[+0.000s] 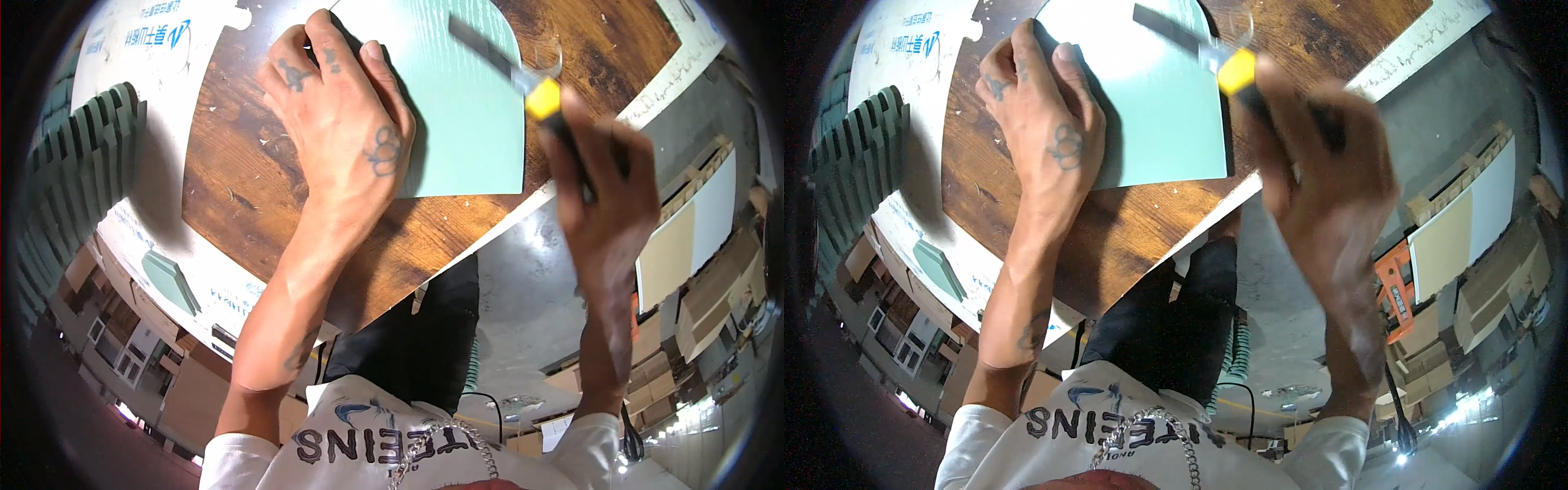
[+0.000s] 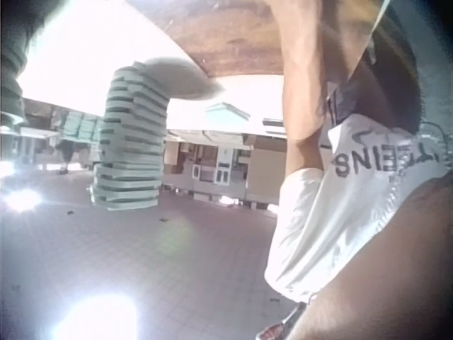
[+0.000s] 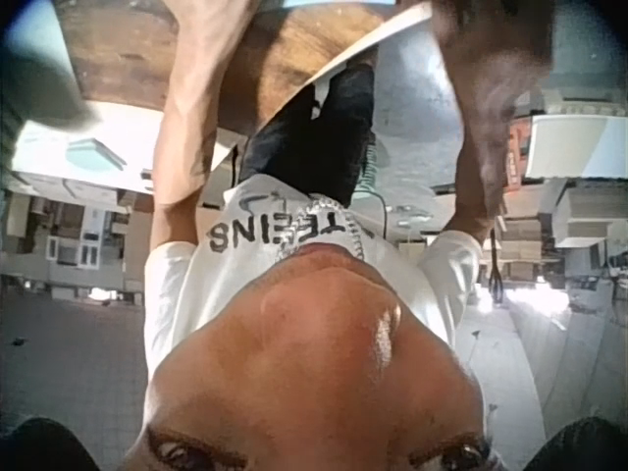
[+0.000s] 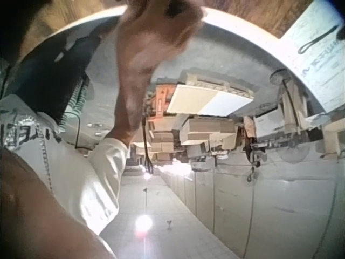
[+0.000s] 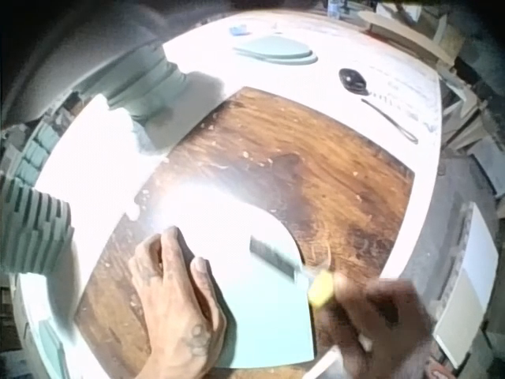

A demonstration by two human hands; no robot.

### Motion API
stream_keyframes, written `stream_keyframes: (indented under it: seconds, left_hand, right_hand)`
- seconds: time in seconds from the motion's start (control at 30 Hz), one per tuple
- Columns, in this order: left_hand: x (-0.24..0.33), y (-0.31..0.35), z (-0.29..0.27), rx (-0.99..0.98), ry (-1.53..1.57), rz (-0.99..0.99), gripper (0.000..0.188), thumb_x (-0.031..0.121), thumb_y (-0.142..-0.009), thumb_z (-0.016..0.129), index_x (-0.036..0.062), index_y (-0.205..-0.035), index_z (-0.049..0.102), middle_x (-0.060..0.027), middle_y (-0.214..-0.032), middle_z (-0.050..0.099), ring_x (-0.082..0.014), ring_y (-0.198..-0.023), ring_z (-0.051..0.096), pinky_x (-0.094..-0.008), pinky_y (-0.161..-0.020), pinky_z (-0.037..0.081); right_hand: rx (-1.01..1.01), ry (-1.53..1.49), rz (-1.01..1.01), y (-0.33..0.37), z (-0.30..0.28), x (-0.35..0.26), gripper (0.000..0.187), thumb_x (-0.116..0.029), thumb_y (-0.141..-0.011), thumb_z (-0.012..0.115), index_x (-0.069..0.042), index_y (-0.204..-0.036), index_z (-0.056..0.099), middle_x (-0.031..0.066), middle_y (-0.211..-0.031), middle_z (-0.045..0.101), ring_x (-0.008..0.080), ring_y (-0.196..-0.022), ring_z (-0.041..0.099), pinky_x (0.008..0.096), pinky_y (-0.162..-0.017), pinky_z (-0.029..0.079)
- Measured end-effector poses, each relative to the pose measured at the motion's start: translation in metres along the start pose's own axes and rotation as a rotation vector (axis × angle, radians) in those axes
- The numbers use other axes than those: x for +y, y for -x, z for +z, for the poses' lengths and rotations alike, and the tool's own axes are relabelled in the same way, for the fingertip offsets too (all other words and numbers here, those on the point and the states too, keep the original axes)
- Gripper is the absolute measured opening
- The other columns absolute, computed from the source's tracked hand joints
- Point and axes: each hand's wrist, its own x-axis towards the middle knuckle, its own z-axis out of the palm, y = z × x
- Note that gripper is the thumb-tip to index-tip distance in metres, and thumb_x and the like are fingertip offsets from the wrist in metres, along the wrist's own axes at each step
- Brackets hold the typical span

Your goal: The person is trimming the excess edges from green foam pieces using a utility knife on a wooden workbench.

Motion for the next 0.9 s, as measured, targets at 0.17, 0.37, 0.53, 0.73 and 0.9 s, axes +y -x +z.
stream_keyframes:
  seconds: [0.17,0.37,0.53,0.73,0.9]
  left_hand:
    - [-0.009,-0.015,0.004,-0.016,0.143,0.036,0.046,0.030,-0.106,0.043,-0.0029,-0.138,0.050,-0.0331,-0.125,0.049,-0.0402,-0.115,0.048,-0.0548,-0.096,0.045]
    - [-0.005,-0.039,-0.008,-0.123,-0.001,-0.029,0.044,0.031,-0.104,0.048,0.0024,-0.136,0.053,-0.0304,-0.123,0.053,-0.0416,-0.115,0.049,-0.0601,-0.097,0.042]
    - [0.009,-0.023,0.009,0.018,0.069,-0.068,0.036,0.017,-0.098,0.053,-0.0042,-0.126,0.050,-0.0278,-0.117,0.052,-0.0393,-0.108,0.048,-0.0547,-0.092,0.035]
    - [0.004,-0.022,0.007,-0.038,0.065,-0.056,0.039,0.028,-0.105,0.042,-0.0004,-0.130,0.052,-0.0296,-0.120,0.050,-0.0385,-0.111,0.046,-0.0584,-0.092,0.042]
    - [0.001,-0.023,0.006,-0.027,0.054,-0.025,0.037,0.026,-0.105,0.044,0.0018,-0.132,0.052,-0.0286,-0.122,0.051,-0.0384,-0.112,0.046,-0.0569,-0.093,0.043]
  right_hand:
    - [-0.056,0.071,-0.045,-0.025,-0.007,0.005,0.038,-0.021,-0.087,0.079,-0.014,-0.123,0.073,0.0042,-0.097,0.059,0.0174,-0.077,0.062,0.0331,-0.064,0.053]
    - [-0.106,0.038,0.081,0.043,-0.019,-0.014,0.045,-0.029,-0.088,0.078,-0.017,-0.130,0.069,0.0092,-0.100,0.056,0.0212,-0.083,0.060,0.0327,-0.061,0.053]
    - [-0.110,0.062,0.139,0.029,-0.023,-0.020,0.041,-0.032,-0.091,0.075,-0.017,-0.129,0.069,0.0093,-0.101,0.055,0.0210,-0.082,0.059,0.0328,-0.062,0.055]
    - [-0.158,0.098,0.140,0.024,-0.022,-0.017,0.041,-0.031,-0.092,0.074,-0.019,-0.130,0.068,0.0088,-0.102,0.055,0.0218,-0.084,0.058,0.0329,-0.061,0.055]
    - [-0.090,0.019,0.057,-0.013,-0.008,-0.001,0.040,-0.030,-0.091,0.075,-0.021,-0.129,0.068,0.0059,-0.099,0.055,0.0202,-0.081,0.058,0.0319,-0.060,0.054]
